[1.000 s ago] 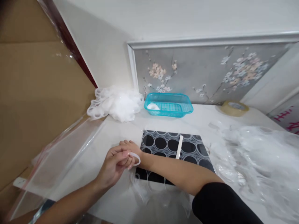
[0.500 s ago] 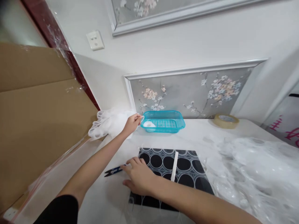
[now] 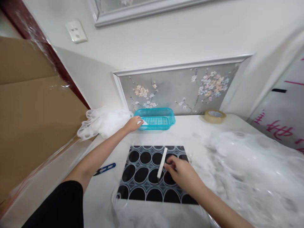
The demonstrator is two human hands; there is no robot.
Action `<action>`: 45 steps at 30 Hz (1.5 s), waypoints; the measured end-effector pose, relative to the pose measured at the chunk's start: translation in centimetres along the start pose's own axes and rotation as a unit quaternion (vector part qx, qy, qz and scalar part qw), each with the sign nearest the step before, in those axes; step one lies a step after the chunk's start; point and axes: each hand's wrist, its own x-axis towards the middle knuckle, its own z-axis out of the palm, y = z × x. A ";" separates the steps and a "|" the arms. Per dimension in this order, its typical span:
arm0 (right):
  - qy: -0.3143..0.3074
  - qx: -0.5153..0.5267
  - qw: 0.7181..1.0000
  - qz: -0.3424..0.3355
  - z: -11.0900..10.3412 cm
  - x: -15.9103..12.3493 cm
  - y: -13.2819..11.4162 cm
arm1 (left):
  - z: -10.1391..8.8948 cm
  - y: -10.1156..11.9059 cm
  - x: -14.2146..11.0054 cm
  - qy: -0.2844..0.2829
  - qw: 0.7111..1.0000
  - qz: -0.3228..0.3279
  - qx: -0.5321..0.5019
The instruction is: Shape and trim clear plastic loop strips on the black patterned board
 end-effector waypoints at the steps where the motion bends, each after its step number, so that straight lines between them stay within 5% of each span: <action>1: 0.002 -0.052 0.999 -0.007 0.0 0.9 -0.1 | 0.2 1.2 -0.4 0.002 1.000 0.016 0.000; 8: -0.038 -0.090 0.994 -0.052 0.6 4.9 -0.5 | 1.8 11.2 -8.8 -0.037 0.991 0.130 -0.024; 13: -0.028 -0.035 0.997 -0.056 0.6 5.2 0.7 | 2.5 13.9 -13.4 -0.073 0.989 0.109 -0.062; 20: 0.078 0.112 0.991 0.011 -0.1 4.9 3.0 | 3.8 15.0 -12.0 -0.107 0.984 0.096 -0.103; 25: 0.220 0.207 0.951 0.063 -2.4 2.7 5.8 | 5.0 17.8 -11.2 -0.134 0.966 0.191 -0.113; 29: 0.273 0.234 0.931 0.064 -2.1 0.3 6.6 | 7.0 19.1 -11.2 -0.158 0.952 0.247 -0.089; 38: 0.192 0.204 0.958 0.058 -1.9 -1.5 6.6 | 8.7 18.9 -11.1 -0.160 0.948 0.270 -0.046; 45: 0.167 0.253 0.950 0.077 -2.1 -1.8 7.5 | 8.8 19.1 -10.7 -0.151 0.948 0.275 -0.048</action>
